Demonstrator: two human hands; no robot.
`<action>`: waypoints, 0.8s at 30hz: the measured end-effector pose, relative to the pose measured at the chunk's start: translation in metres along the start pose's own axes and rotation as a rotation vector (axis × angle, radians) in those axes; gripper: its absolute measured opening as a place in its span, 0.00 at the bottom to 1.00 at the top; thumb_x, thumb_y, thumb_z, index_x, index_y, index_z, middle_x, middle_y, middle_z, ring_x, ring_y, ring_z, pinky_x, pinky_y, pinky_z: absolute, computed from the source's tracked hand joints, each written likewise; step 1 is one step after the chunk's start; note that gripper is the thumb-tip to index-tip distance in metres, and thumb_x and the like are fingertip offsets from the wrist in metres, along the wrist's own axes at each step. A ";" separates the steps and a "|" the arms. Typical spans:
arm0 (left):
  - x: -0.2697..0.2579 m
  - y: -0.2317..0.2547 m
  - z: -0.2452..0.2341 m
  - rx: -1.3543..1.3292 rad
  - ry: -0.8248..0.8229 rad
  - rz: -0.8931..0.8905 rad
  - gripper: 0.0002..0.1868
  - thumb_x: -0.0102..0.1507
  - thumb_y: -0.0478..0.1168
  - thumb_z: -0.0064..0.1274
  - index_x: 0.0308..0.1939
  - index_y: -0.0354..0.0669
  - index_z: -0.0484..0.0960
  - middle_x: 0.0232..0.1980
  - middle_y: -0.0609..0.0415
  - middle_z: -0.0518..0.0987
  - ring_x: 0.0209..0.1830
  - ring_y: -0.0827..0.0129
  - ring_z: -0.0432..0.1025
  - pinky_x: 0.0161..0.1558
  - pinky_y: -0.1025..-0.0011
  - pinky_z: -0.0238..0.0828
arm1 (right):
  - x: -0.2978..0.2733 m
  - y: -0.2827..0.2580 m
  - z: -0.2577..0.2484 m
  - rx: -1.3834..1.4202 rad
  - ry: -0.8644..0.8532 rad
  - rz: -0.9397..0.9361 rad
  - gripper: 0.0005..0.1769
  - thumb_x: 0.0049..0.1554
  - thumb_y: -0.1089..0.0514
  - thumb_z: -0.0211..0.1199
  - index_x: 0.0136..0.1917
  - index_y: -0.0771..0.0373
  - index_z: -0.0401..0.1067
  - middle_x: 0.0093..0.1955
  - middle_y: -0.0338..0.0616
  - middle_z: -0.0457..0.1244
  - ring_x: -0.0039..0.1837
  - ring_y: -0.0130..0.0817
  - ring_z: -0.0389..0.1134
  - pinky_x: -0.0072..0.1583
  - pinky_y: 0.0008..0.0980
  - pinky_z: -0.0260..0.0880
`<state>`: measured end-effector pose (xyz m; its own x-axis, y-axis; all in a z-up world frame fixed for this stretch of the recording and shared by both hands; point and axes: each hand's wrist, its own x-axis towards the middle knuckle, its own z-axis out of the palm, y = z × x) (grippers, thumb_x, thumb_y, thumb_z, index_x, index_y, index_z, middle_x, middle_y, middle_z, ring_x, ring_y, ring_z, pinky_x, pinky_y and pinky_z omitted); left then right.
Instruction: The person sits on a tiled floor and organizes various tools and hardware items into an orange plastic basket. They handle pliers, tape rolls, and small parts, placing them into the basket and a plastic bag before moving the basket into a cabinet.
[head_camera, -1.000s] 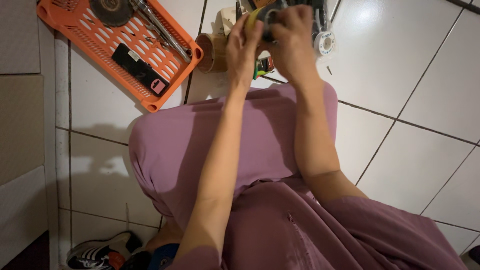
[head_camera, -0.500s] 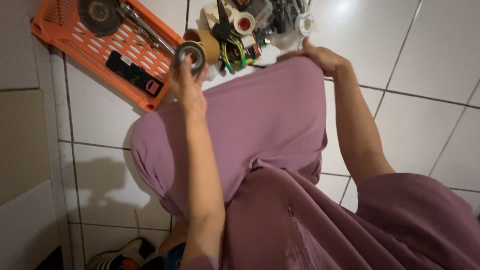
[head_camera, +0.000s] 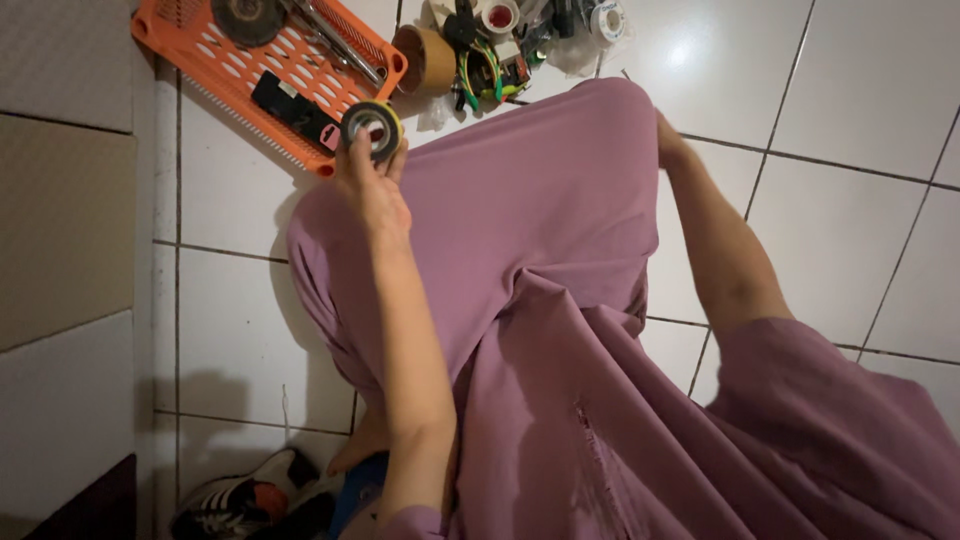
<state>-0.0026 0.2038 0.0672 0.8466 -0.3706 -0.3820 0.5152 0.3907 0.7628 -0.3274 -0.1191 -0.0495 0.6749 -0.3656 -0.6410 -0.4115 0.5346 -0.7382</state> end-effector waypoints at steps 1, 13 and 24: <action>-0.002 0.003 -0.001 0.014 0.007 -0.003 0.28 0.65 0.44 0.57 0.65 0.35 0.69 0.56 0.40 0.78 0.53 0.55 0.79 0.53 0.60 0.84 | -0.004 0.003 0.005 0.012 -0.006 -0.024 0.30 0.60 0.43 0.51 0.65 0.65 0.71 0.63 0.49 0.66 0.64 0.39 0.66 0.65 0.36 0.67; -0.011 0.002 0.024 0.094 -0.015 0.006 0.30 0.64 0.46 0.59 0.64 0.33 0.69 0.55 0.39 0.78 0.51 0.53 0.80 0.51 0.60 0.85 | 0.020 0.079 0.034 -0.414 0.760 -0.644 0.14 0.60 0.63 0.62 0.59 0.68 0.73 0.53 0.46 0.69 0.54 0.35 0.70 0.57 0.33 0.72; 0.004 -0.039 0.071 0.067 -0.108 -0.078 0.26 0.64 0.45 0.60 0.62 0.36 0.72 0.55 0.42 0.79 0.51 0.56 0.80 0.49 0.63 0.85 | 0.098 -0.006 -0.053 -0.432 0.947 -0.628 0.13 0.51 0.64 0.72 0.51 0.66 0.77 0.45 0.41 0.72 0.47 0.32 0.74 0.52 0.31 0.75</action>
<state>-0.0284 0.1272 0.0733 0.7834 -0.4873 -0.3856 0.5654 0.3014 0.7677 -0.2911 -0.1984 -0.1195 0.1896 -0.9780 0.0865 -0.4660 -0.1672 -0.8688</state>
